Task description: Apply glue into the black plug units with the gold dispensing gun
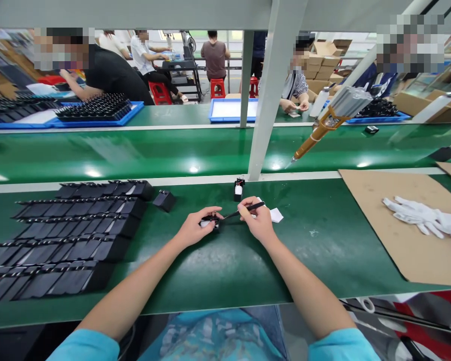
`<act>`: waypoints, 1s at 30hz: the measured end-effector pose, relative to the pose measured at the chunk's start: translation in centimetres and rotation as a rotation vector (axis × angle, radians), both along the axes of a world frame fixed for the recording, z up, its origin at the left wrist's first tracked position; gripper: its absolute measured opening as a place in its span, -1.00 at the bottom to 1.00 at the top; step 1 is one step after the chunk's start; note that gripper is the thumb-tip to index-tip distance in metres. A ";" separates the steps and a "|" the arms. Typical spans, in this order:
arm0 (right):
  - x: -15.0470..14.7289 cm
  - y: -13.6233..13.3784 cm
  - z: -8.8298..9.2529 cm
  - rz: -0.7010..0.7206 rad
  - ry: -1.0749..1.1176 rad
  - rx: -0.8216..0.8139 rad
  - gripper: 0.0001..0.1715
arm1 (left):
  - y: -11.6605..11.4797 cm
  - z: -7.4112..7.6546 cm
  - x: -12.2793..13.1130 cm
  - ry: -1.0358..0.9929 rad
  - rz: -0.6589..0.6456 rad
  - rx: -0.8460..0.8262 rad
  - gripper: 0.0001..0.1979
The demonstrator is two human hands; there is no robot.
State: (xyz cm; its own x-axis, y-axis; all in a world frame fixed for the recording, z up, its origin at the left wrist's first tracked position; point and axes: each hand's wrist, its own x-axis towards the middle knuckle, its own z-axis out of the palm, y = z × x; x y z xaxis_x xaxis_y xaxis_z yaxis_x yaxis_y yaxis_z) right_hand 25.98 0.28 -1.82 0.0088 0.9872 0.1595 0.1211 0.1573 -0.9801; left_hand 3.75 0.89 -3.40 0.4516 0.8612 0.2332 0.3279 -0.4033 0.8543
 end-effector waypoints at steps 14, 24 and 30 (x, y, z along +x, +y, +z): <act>0.3 0.7 -0.7 -0.039 -0.076 0.005 -0.71 | -1.1 2.5 -2.5 0.332 -0.070 0.317 -0.61; 0.3 0.6 -0.4 -0.044 -0.124 0.002 -0.69 | -1.0 1.3 -1.7 0.298 0.027 0.182 -0.75; 0.3 0.6 -0.6 -0.041 -0.127 0.013 -0.70 | -0.8 1.4 -1.7 0.309 -0.037 0.130 -0.72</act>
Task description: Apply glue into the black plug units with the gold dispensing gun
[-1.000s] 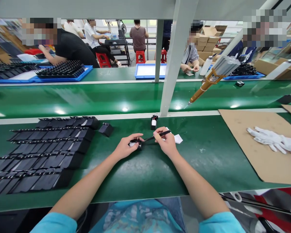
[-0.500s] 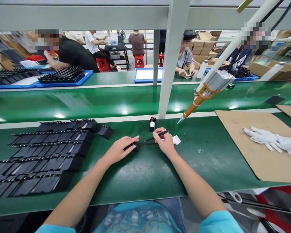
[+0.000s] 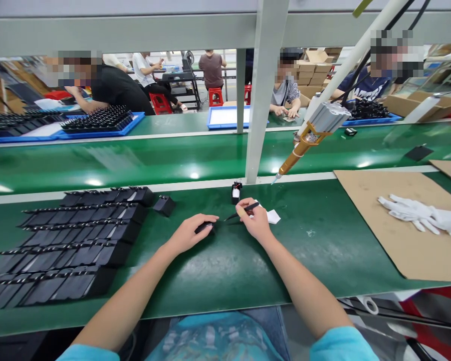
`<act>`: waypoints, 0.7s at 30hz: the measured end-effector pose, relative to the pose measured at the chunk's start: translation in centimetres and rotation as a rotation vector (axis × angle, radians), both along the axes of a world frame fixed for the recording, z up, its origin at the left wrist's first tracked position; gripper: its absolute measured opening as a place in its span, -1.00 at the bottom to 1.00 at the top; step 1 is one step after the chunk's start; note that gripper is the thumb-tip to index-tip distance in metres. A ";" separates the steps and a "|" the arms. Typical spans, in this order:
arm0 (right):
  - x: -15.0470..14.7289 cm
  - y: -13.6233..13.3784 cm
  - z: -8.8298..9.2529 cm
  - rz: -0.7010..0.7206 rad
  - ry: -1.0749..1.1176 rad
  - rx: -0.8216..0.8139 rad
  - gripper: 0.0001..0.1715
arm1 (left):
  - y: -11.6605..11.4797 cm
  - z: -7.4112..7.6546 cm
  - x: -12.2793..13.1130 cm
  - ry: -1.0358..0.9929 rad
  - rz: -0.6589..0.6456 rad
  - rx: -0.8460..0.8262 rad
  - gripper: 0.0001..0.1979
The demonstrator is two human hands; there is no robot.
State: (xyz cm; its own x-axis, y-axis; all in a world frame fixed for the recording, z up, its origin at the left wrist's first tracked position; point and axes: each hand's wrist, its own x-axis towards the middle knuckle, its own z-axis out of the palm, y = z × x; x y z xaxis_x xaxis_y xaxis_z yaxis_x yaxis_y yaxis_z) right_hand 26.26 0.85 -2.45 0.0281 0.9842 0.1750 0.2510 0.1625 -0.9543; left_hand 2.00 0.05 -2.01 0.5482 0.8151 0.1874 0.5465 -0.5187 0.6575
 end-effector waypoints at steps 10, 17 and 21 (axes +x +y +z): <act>0.2 0.1 0.0 -0.004 -0.029 0.026 -0.68 | -0.4 0.4 0.2 0.356 0.017 0.150 -0.55; 0.4 0.1 0.2 -0.026 -0.039 0.037 -0.66 | -0.4 0.1 0.3 0.383 -0.036 0.234 -0.63; 0.5 0.2 0.1 -0.024 -0.037 0.053 -0.66 | 0.2 -0.1 -0.3 0.394 0.104 0.335 -0.62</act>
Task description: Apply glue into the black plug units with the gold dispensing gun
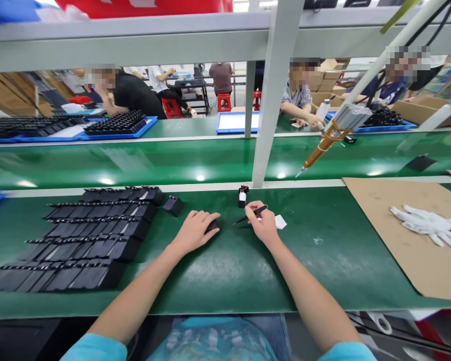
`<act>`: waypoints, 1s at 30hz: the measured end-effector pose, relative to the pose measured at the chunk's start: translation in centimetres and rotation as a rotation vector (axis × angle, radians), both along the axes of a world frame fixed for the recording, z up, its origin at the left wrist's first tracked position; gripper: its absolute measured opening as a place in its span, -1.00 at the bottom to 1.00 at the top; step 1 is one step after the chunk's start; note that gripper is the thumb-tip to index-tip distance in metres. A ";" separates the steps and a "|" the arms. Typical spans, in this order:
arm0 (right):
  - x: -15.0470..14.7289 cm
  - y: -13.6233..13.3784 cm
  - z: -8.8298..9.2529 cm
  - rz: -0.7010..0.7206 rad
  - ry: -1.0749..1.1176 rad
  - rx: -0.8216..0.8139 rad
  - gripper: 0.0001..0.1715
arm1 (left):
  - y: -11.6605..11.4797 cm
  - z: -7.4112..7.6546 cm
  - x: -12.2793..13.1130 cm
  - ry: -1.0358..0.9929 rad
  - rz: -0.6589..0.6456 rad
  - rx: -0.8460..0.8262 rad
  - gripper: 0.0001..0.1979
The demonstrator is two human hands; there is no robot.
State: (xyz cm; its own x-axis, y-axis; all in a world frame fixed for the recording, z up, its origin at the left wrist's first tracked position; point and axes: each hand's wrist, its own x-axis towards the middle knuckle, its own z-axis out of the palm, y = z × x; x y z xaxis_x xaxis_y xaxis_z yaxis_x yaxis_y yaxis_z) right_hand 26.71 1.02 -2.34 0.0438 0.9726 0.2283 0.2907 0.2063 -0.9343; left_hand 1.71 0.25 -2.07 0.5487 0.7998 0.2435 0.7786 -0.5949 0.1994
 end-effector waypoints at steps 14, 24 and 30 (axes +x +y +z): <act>2.2 1.1 1.0 0.083 -0.390 -0.121 -0.39 | 3.8 -0.6 -6.8 -0.056 0.682 0.344 -0.71; 4.2 1.6 1.4 -0.287 -0.287 0.051 -0.59 | 3.1 0.5 -2.7 -0.381 0.317 0.141 -0.53; 8.5 4.2 4.6 -0.602 0.283 0.409 -0.23 | 6.9 -0.4 4.4 -0.537 0.053 -0.429 -0.02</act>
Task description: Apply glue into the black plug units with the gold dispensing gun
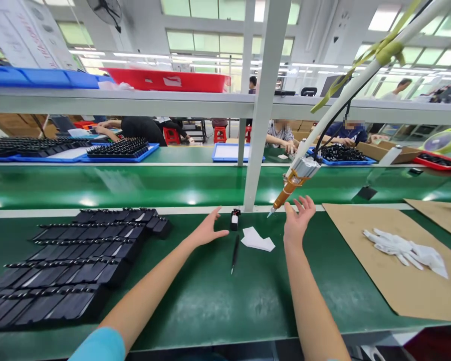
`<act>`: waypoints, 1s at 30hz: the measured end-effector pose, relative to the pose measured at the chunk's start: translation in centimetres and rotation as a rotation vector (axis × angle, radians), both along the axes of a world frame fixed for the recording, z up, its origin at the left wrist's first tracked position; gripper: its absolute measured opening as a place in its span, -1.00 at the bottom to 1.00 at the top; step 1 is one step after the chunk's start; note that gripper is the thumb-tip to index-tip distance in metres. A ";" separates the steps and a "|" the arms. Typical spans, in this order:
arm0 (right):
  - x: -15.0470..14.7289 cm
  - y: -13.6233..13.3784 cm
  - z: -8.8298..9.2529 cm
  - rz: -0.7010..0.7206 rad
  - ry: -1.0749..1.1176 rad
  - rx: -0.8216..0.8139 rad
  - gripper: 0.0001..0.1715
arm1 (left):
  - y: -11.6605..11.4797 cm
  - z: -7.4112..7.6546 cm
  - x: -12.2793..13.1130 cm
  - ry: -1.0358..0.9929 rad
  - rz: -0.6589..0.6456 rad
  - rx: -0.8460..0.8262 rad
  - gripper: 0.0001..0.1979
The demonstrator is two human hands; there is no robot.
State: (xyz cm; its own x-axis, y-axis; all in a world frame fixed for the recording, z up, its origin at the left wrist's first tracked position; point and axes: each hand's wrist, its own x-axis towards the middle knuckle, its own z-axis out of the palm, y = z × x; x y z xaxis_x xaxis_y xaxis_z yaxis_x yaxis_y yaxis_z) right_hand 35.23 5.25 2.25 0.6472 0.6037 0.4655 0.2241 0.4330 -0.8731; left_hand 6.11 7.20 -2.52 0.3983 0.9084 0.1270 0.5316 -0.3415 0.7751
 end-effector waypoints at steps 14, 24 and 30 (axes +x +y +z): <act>-3.4 1.9 2.0 0.393 0.166 -0.123 -0.34 | -0.2 -0.1 0.1 -0.014 -0.065 -0.204 0.04; -16.1 -0.8 4.3 0.655 0.324 0.072 -0.43 | -5.5 -0.3 -5.6 0.013 -0.094 -0.277 -0.27; -18.0 -1.4 5.2 0.677 0.458 0.091 -0.53 | -6.9 -0.8 -4.7 -0.022 0.005 -0.039 -0.35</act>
